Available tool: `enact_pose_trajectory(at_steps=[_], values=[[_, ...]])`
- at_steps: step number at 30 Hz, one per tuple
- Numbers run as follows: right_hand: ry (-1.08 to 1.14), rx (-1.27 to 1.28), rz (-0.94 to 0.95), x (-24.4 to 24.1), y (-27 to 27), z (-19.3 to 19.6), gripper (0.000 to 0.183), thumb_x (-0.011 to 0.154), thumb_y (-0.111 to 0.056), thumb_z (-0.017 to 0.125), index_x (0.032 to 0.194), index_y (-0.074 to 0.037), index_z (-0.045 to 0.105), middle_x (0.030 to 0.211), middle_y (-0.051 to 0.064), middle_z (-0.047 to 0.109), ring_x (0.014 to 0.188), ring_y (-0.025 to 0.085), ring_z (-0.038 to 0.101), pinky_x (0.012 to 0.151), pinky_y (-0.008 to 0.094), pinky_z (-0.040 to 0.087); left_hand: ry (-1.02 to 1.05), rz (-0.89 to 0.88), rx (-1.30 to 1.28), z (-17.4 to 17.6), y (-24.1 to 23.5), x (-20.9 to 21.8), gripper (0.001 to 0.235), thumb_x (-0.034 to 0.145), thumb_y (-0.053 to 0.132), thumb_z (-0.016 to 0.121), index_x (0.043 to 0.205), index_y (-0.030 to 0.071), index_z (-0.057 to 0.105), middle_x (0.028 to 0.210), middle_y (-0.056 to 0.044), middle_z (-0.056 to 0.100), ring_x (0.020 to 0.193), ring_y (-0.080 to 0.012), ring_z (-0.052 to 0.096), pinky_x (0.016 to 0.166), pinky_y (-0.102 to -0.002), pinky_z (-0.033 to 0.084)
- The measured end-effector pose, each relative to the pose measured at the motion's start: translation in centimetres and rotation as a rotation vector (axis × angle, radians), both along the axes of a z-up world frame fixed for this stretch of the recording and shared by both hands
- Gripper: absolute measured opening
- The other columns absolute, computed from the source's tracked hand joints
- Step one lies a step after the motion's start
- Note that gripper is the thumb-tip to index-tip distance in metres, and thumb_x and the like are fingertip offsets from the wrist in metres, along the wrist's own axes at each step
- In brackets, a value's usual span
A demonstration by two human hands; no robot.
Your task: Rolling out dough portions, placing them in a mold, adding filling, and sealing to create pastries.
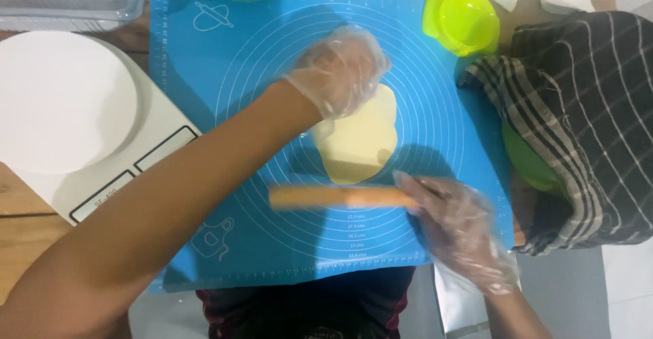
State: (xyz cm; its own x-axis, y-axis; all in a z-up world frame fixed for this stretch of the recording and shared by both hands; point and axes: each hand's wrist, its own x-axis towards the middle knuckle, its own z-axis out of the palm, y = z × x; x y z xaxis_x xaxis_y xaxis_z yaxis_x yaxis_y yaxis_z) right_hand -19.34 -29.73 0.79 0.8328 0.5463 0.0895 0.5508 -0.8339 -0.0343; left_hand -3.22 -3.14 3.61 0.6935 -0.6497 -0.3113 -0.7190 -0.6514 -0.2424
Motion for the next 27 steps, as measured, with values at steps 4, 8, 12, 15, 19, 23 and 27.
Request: enact_pose_trajectory(at_steps=[4, 8, 12, 15, 19, 23, 27], values=[[0.053, 0.336, 0.022, -0.8, -0.3, 3.9, 0.056, 0.097, 0.007, 0.062, 0.148, -0.009, 0.050, 0.121, 0.010, 0.068, 0.096, 0.022, 0.065, 0.080, 0.034, 0.058, 0.372, 0.519, -0.443, -0.4, -0.5, 0.9, 0.031, 0.105, 0.017, 0.045, 0.083, 0.009, 0.065, 0.082, -0.005, 0.061, 0.077, -0.0188, 0.058, 0.072, -0.030, 0.054], [-0.139, 0.053, -0.390, -0.5, -2.9, 2.2, 0.046, 0.112, -0.013, 0.055, 0.157, -0.002, 0.058, 0.100, 0.016, 0.070, 0.084, 0.033, 0.063, 0.082, 0.046, 0.051, 0.165, 0.239, -0.367, -3.0, -1.2, 2.0, 0.022, 0.100, 0.002, 0.059, 0.081, 0.009, 0.066, 0.072, -0.005, 0.054, 0.065, -0.0180, 0.058, 0.062, -0.033, 0.057], [-0.278, -0.356, -0.396, 0.2, -4.4, 0.7, 0.063, 0.102, -0.017, 0.055, 0.165, -0.014, 0.050, 0.117, 0.007, 0.073, 0.091, 0.026, 0.068, 0.073, 0.041, 0.058, 0.155, 0.091, -0.438, -0.8, 0.0, 1.1, 0.038, 0.096, -0.007, 0.054, 0.064, 0.013, 0.048, 0.059, 0.002, 0.037, 0.053, -0.0125, 0.043, 0.048, -0.026, 0.043], [-0.074, -0.288, -0.595, 1.1, -0.5, 3.1, 0.067, 0.098, -0.035, 0.061, 0.162, -0.018, 0.048, 0.145, 0.020, 0.059, 0.112, 0.039, 0.063, 0.083, 0.054, 0.056, 0.363, 0.115, -0.521, -2.2, -0.7, 1.8, 0.032, 0.100, -0.008, 0.049, 0.081, 0.016, 0.042, 0.067, 0.003, 0.027, 0.054, -0.0103, 0.031, 0.049, -0.026, 0.039], [0.084, 0.144, -0.386, 2.3, 5.5, 6.2, 0.081, 0.094, -0.050, 0.055, 0.156, 0.000, 0.042, 0.152, 0.029, 0.048, 0.137, 0.046, 0.045, 0.109, 0.058, 0.038, 0.541, 0.255, -0.415, 4.5, -0.7, -1.1, 0.033, 0.112, 0.025, 0.042, 0.099, 0.007, 0.066, 0.069, 0.003, 0.048, 0.054, -0.0080, 0.043, 0.054, -0.022, 0.046], [0.355, 0.586, -0.242, 4.0, 9.2, 7.0, 0.042, 0.089, -0.037, 0.071, 0.122, -0.011, 0.069, 0.130, 0.009, 0.067, 0.118, 0.025, 0.064, 0.098, 0.041, 0.051, 0.537, 0.177, -0.502, 6.9, 0.3, -3.8, 0.042, 0.097, -0.001, 0.057, 0.137, 0.010, 0.049, 0.082, 0.001, 0.056, 0.058, -0.0085, 0.050, 0.054, -0.020, 0.053], [0.799, 1.251, -0.551, 3.2, 9.4, 5.8, 0.027, 0.083, -0.007, 0.077, 0.110, -0.006, 0.075, 0.106, 0.008, 0.077, 0.094, 0.023, 0.074, 0.082, 0.038, 0.064, 0.476, 0.240, -0.697, 7.6, 2.7, -6.5, 0.027, 0.099, -0.002, 0.054, 0.122, 0.011, 0.053, 0.078, 0.002, 0.057, 0.056, -0.0078, 0.051, 0.050, -0.020, 0.052]])
